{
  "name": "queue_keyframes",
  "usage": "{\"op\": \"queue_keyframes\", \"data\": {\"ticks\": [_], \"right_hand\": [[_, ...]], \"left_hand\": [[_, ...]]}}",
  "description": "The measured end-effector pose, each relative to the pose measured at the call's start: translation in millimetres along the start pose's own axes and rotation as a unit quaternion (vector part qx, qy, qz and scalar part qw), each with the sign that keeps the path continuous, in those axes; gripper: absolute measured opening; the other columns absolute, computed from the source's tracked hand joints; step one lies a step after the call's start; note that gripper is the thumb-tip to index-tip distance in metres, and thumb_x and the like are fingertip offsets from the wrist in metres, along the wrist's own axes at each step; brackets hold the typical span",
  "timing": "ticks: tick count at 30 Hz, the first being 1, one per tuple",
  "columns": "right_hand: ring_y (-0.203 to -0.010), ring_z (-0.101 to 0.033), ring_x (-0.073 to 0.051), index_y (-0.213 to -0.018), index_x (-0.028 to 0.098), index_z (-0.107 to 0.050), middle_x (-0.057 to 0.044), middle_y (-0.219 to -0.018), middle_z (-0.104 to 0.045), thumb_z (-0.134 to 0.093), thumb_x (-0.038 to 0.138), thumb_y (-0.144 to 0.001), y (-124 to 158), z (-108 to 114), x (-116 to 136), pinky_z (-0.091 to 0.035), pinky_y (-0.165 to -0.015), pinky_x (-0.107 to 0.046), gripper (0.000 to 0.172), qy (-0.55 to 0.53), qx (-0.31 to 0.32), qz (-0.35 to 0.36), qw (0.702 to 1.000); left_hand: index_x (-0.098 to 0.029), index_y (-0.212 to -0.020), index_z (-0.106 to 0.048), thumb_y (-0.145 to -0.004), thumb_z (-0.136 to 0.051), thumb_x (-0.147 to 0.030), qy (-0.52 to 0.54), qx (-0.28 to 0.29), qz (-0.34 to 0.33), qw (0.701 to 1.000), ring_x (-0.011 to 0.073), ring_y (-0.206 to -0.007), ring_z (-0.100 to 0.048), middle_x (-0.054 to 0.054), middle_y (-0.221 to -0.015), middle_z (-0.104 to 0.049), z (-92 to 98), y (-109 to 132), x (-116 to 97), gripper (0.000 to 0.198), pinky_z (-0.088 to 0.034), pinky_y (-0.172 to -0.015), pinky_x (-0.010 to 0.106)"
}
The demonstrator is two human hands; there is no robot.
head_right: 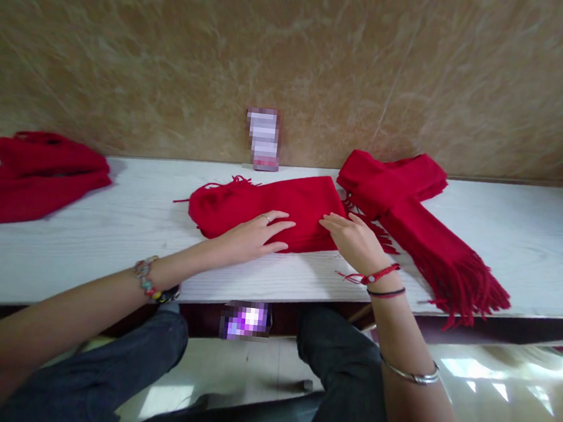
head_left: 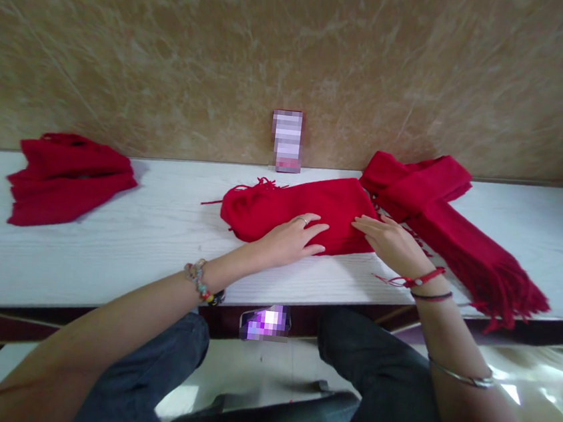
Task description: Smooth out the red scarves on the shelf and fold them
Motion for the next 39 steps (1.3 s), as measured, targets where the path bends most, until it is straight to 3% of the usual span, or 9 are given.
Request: {"op": "queue_keyframes", "data": {"ticks": [5,11,16,24,27,29,33,36,39], "right_hand": [[-0.107,-0.059,-0.018,-0.115,0.015,-0.060,-0.008,-0.118,-0.062,-0.034,0.005,-0.086,2,-6,-5,-0.047,-0.092,-0.035,0.040,-0.018,-0.045,-0.011,0.999],[-0.098,-0.064,-0.018,-0.112,0.015,-0.061,-0.007,-0.111,-0.066,-0.035,0.010,-0.087,3,-2,-8,-0.050,-0.090,-0.033,0.036,-0.063,-0.081,-0.026,0.994],[-0.105,-0.061,-0.019,-0.113,0.017,-0.061,-0.006,-0.113,-0.065,-0.037,0.017,-0.089,9,7,-7,-0.049,-0.094,-0.034,0.034,-0.112,-0.109,-0.031,0.987],[-0.108,-0.058,-0.021,-0.109,0.015,-0.064,-0.009,-0.112,-0.065,-0.042,0.021,-0.085,15,5,-4,-0.048,-0.093,-0.037,0.033,-0.154,-0.079,-0.012,0.985],[-0.113,-0.054,-0.023,-0.108,0.015,-0.064,-0.012,-0.115,-0.063,-0.044,0.028,-0.087,6,10,-4,-0.042,-0.099,-0.044,0.032,-0.153,-0.103,-0.045,0.982],[-0.118,-0.050,-0.025,-0.110,0.013,-0.063,-0.014,-0.121,-0.060,-0.041,0.030,-0.088,-8,16,-5,-0.037,-0.101,-0.047,0.035,-0.137,-0.119,-0.092,0.979],[-0.125,-0.042,-0.028,-0.123,0.009,-0.053,-0.018,-0.133,-0.048,-0.036,0.028,-0.090,-55,15,-5,-0.036,-0.100,-0.049,0.042,-0.088,-0.048,-0.153,0.983],[-0.129,-0.036,-0.028,-0.132,0.010,-0.044,-0.017,-0.139,-0.041,-0.033,0.028,-0.091,-90,0,-2,-0.035,-0.100,-0.048,0.046,-0.049,0.035,-0.159,0.985],[-0.131,-0.033,-0.027,-0.136,0.012,-0.038,-0.015,-0.142,-0.038,-0.029,0.030,-0.093,-106,-21,-3,-0.030,-0.103,-0.050,0.047,-0.012,0.090,-0.162,0.983]], "left_hand": [[-0.013,-0.130,-0.045,-0.091,-0.041,-0.026,-0.033,-0.038,0.008,0.999,0.0232,-0.126,-0.040,0.016,-0.137,-0.040,-6.1,1,2,0.041,-0.035,-0.103,0.034],[-0.009,-0.134,-0.039,-0.087,-0.029,-0.002,-0.113,-0.028,0.016,0.993,0.0251,-0.131,-0.033,0.019,-0.141,-0.036,-2.6,10,1,0.048,-0.034,-0.105,0.039],[-0.009,-0.136,-0.037,-0.086,-0.027,0.001,-0.128,-0.026,-0.002,0.991,0.0218,-0.133,-0.029,0.018,-0.142,-0.034,7.6,21,-1,0.051,-0.030,-0.107,0.036],[-0.021,-0.142,-0.025,-0.083,-0.025,0.004,-0.075,0.027,0.013,0.997,0.0221,-0.134,-0.026,0.013,-0.149,-0.021,-13.2,27,7,0.064,-0.033,-0.104,0.039],[-0.024,-0.143,-0.020,-0.083,-0.026,0.002,-0.034,0.058,0.030,0.997,0.0214,-0.136,-0.023,0.011,-0.151,-0.015,-10.2,28,12,0.066,-0.032,-0.103,0.038],[-0.025,-0.143,-0.019,-0.089,-0.032,-0.011,-0.006,0.084,0.034,0.996,0.0235,-0.137,-0.019,0.010,-0.151,-0.013,-4.1,26,15,0.057,-0.029,-0.105,0.040],[-0.024,-0.143,-0.021,-0.091,-0.035,-0.047,0.045,0.101,0.048,0.993,0.0271,-0.138,-0.012,0.009,-0.151,-0.013,10.7,3,22,0.058,-0.019,-0.109,0.046],[-0.017,-0.143,-0.021,-0.094,-0.024,-0.043,0.052,0.045,0.088,0.994,0.0235,-0.138,-0.011,0.012,-0.151,-0.014,14.5,-24,25,0.056,-0.018,-0.110,0.041],[-0.013,-0.143,-0.020,-0.094,-0.023,-0.043,0.038,0.026,0.147,0.988,0.0274,-0.138,-0.009,0.013,-0.151,-0.010,5.4,-43,27,0.058,-0.017,-0.109,0.047]]}}
Point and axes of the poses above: each hand's wrist, its own y-axis away from the middle knuckle, its own z-axis out of the back of the hand, x = y × z, the point moved 2 cm from there along -y, towards the middle knuckle
